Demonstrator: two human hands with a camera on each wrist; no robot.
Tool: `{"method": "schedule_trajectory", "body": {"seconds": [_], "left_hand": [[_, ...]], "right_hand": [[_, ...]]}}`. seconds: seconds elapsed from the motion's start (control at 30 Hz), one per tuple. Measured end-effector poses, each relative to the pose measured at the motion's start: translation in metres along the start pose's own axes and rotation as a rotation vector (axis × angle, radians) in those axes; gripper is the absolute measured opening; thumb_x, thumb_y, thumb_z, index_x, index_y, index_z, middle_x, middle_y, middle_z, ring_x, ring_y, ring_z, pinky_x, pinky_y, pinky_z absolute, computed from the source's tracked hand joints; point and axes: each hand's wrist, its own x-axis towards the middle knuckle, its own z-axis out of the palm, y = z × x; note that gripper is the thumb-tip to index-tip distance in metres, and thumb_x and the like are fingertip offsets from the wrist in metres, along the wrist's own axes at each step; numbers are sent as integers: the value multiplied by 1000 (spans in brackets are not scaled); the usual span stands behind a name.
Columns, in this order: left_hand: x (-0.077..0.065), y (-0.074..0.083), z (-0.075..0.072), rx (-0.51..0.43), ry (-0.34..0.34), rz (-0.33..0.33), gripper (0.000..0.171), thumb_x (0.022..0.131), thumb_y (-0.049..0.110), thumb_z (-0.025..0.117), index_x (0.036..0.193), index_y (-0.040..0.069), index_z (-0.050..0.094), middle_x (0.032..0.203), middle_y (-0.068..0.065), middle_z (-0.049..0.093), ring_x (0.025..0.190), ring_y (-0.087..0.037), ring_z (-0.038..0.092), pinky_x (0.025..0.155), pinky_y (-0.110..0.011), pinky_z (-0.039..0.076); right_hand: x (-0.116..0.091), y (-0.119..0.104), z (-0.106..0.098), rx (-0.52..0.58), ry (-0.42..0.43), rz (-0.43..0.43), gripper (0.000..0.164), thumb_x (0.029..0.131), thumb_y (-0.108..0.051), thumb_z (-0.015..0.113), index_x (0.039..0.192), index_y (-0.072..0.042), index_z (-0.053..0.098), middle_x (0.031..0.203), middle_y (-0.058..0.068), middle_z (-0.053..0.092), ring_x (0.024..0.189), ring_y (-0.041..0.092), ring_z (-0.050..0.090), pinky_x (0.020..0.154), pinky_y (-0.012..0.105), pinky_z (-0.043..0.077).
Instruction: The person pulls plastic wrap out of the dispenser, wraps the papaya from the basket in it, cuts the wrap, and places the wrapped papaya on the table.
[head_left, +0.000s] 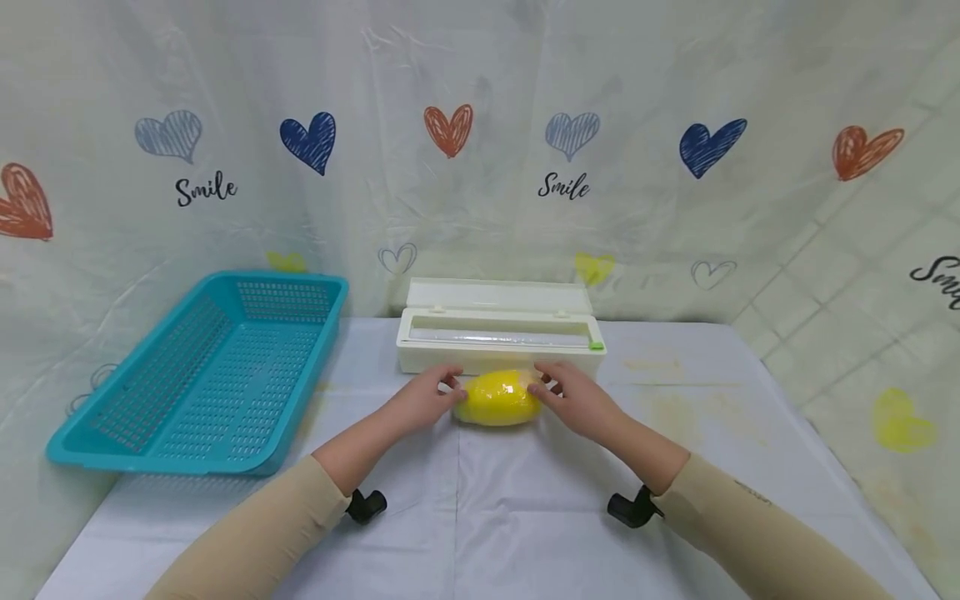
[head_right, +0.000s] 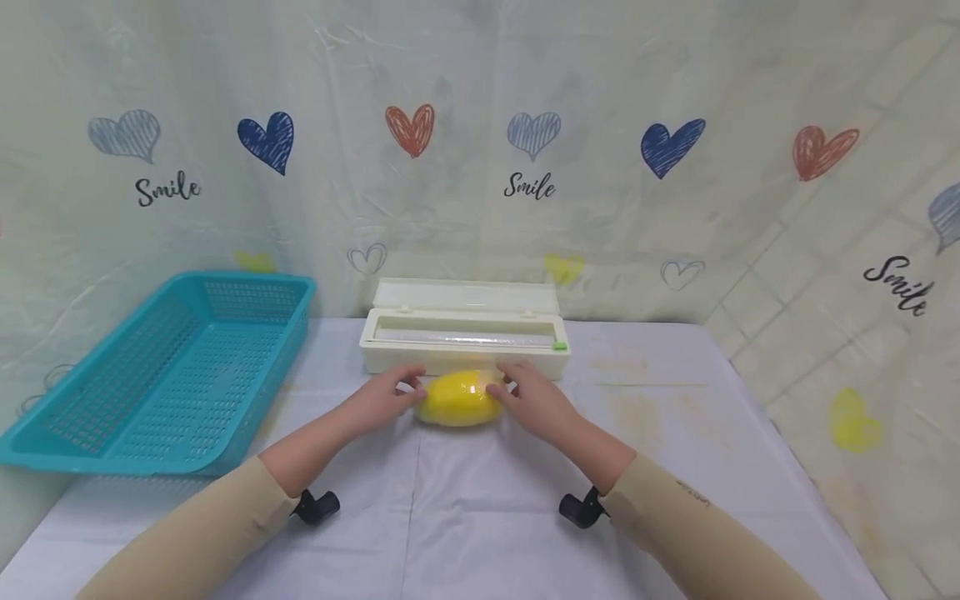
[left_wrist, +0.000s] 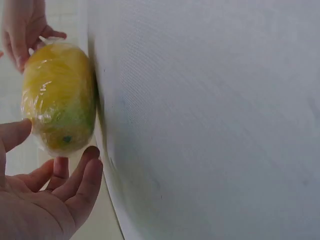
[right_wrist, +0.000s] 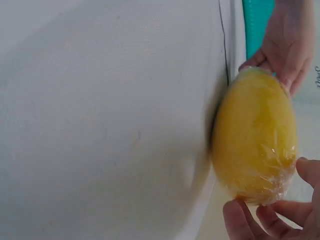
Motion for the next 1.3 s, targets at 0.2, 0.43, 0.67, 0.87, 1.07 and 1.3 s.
{"method": "schedule_trajectory", "body": {"seconds": [0.2, 0.43, 0.67, 0.87, 1.07, 1.3], "left_hand": [[-2, -1, -3, 16, -116, 61, 50, 96, 35, 64, 143, 20, 53, 142, -7, 53, 97, -22, 65, 81, -36, 55], [-7, 7, -3, 78, -38, 139, 52, 94, 26, 69, 143, 27, 52, 144, 1, 51, 127, -25, 52, 102, -44, 47], [-11, 5, 2, 213, -47, 210, 63, 92, 29, 71, 149, 26, 45, 153, -1, 42, 143, -24, 35, 115, -47, 30], [-13, 8, 2, 208, -63, 175, 65, 92, 34, 71, 150, 31, 42, 156, 2, 38, 144, -24, 32, 115, -49, 28], [-15, 8, 1, 227, -60, 192, 65, 93, 36, 69, 151, 31, 40, 156, 2, 38, 145, -23, 32, 116, -48, 28], [-39, 8, -7, 398, 6, 317, 71, 94, 50, 64, 155, 31, 33, 161, 4, 28, 148, -24, 25, 116, -50, 26]], "right_hand": [[0, 2, -3, 198, -117, 47, 52, 96, -35, 66, 137, -6, 50, 138, 17, 51, 99, 26, 66, 77, 35, 58], [-1, 8, -1, 163, -125, -79, 67, 91, -33, 73, 146, -12, 41, 145, 13, 45, 119, 34, 56, 91, 41, 54], [-5, 8, 2, 75, -162, -155, 74, 92, -36, 72, 153, -17, 36, 152, 11, 38, 124, 35, 52, 92, 43, 54], [-6, 8, -2, 63, -166, -130, 80, 88, -41, 75, 154, -21, 35, 153, 9, 37, 125, 34, 50, 95, 48, 52], [-8, 9, -2, 26, -142, -113, 84, 85, -51, 74, 154, -24, 34, 154, 9, 37, 131, 32, 46, 100, 53, 46], [-28, 10, -10, -181, 7, -202, 81, 88, -65, 60, 155, -28, 34, 160, 4, 31, 143, 34, 32, 108, 61, 34]]}}
